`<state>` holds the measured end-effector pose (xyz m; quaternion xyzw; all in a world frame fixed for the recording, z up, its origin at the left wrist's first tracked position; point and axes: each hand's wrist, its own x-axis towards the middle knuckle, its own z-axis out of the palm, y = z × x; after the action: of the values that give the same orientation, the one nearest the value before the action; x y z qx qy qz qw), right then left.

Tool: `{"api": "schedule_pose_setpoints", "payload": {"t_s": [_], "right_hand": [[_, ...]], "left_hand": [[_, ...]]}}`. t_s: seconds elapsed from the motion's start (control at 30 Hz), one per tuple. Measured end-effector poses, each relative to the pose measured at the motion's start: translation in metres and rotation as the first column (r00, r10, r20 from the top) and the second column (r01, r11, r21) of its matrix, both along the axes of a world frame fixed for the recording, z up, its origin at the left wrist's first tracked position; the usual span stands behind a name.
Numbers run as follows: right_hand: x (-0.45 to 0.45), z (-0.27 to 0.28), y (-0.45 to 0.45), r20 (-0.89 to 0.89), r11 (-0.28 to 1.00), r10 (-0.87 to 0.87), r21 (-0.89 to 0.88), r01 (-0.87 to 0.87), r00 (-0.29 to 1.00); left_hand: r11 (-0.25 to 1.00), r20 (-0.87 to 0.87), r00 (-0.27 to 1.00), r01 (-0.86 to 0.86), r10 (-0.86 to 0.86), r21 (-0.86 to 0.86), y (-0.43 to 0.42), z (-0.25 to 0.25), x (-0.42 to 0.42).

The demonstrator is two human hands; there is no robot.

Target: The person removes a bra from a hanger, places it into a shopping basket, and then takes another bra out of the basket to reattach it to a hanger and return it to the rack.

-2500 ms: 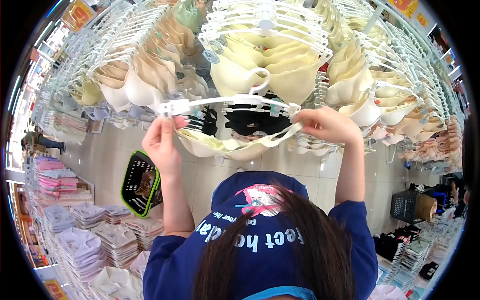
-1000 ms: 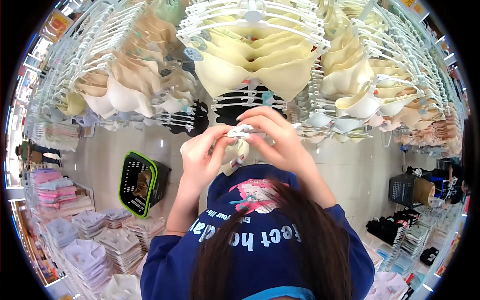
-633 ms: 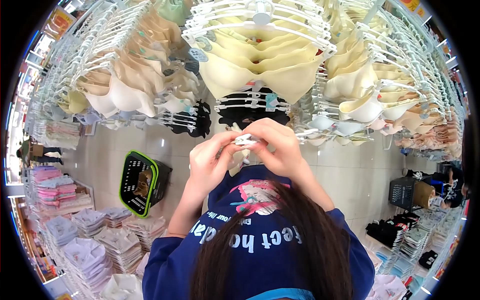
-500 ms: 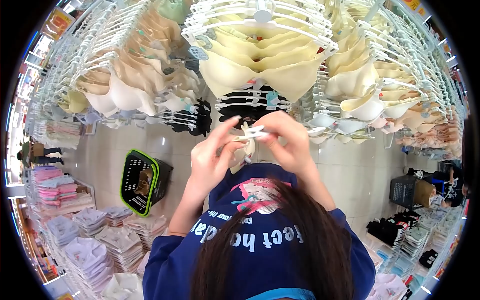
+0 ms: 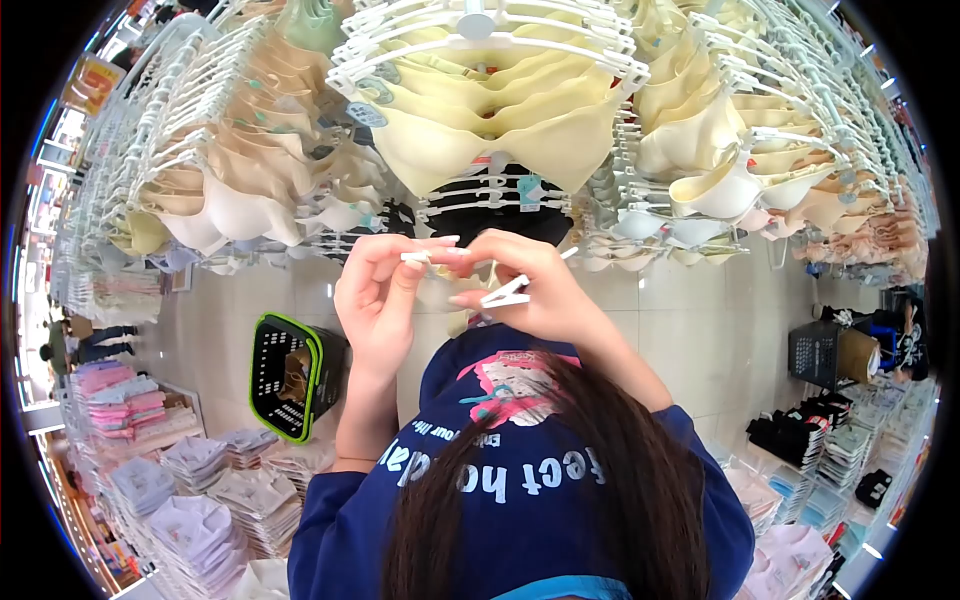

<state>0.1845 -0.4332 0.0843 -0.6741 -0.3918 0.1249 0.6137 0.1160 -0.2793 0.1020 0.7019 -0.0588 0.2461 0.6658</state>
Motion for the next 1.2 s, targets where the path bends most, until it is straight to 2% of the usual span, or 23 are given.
{"api": "schedule_pose_setpoints", "payload": {"t_s": [0.13,0.23,0.27,0.37,0.4,0.53,0.67,0.77,0.8,0.9,0.93,1.0,1.07,1.17,1.2], "right_hand": [[-0.004,-0.01,0.016,0.194,0.984,-0.11,0.159,0.08,0.975],[-0.006,-0.022,0.021,0.197,0.975,-0.083,0.218,0.039,0.977],[-0.006,-0.023,0.02,0.23,0.981,-0.092,0.186,0.049,0.969],[-0.006,-0.025,0.017,0.14,0.996,-0.015,0.085,0.003,0.99],[-0.004,-0.023,0.016,0.185,0.993,0.043,0.097,-0.061,0.982],[-0.004,-0.02,0.014,0.015,0.986,0.149,0.072,-0.15,0.989],[0.0,-0.018,0.01,0.0,0.978,0.194,0.081,-0.193,0.981],[0.002,-0.012,0.006,-0.051,0.979,0.202,0.05,-0.2,0.978],[0.003,-0.01,0.005,-0.075,0.979,0.204,0.037,-0.202,0.976],[0.006,-0.009,0.003,-0.048,0.979,0.205,-0.006,-0.205,0.978],[0.006,-0.011,0.003,0.006,0.98,0.199,0.015,-0.199,0.98],[0.007,-0.017,0.004,0.117,0.98,0.181,0.057,-0.189,0.976],[0.008,-0.012,0.002,0.138,0.986,0.158,0.03,-0.164,0.978],[0.007,-0.004,-0.001,0.156,0.987,0.155,0.009,-0.158,0.975],[0.006,-0.003,-0.001,0.158,0.987,0.16,0.005,-0.163,0.974]], "left_hand": [[0.998,0.037,0.999,-0.005,0.003,0.07,-0.002,-0.004,0.001],[0.996,0.02,1.0,-0.008,0.006,0.083,0.001,-0.006,-0.001],[0.995,-0.006,1.0,-0.012,0.013,0.101,0.003,-0.007,-0.001],[0.995,-0.071,0.997,0.008,-0.001,0.103,0.009,-0.011,0.0],[0.995,-0.091,0.996,0.021,-0.012,0.094,0.012,-0.012,0.001],[0.977,-0.082,0.995,0.066,-0.05,0.201,0.023,-0.013,0.005],[1.0,-0.079,0.997,0.017,-0.017,-0.008,0.014,-0.013,0.003],[0.998,-0.071,0.996,-0.061,0.062,0.018,0.025,-0.036,-0.004],[0.992,-0.04,0.997,-0.061,0.066,0.106,0.026,-0.037,-0.003],[0.944,-0.13,0.976,0.201,-0.172,0.262,0.031,-0.026,-0.005],[0.93,-0.164,0.967,0.236,-0.196,0.283,0.029,-0.027,-0.004],[0.951,-0.14,0.969,0.231,-0.205,0.204,0.02,-0.026,0.001],[0.957,-0.158,0.956,0.266,-0.246,0.119,0.019,-0.025,0.005],[0.954,-0.194,0.935,0.281,-0.298,-0.108,0.016,-0.032,0.012],[0.96,-0.251,0.927,0.262,-0.278,-0.098,0.015,-0.03,0.014]]}}
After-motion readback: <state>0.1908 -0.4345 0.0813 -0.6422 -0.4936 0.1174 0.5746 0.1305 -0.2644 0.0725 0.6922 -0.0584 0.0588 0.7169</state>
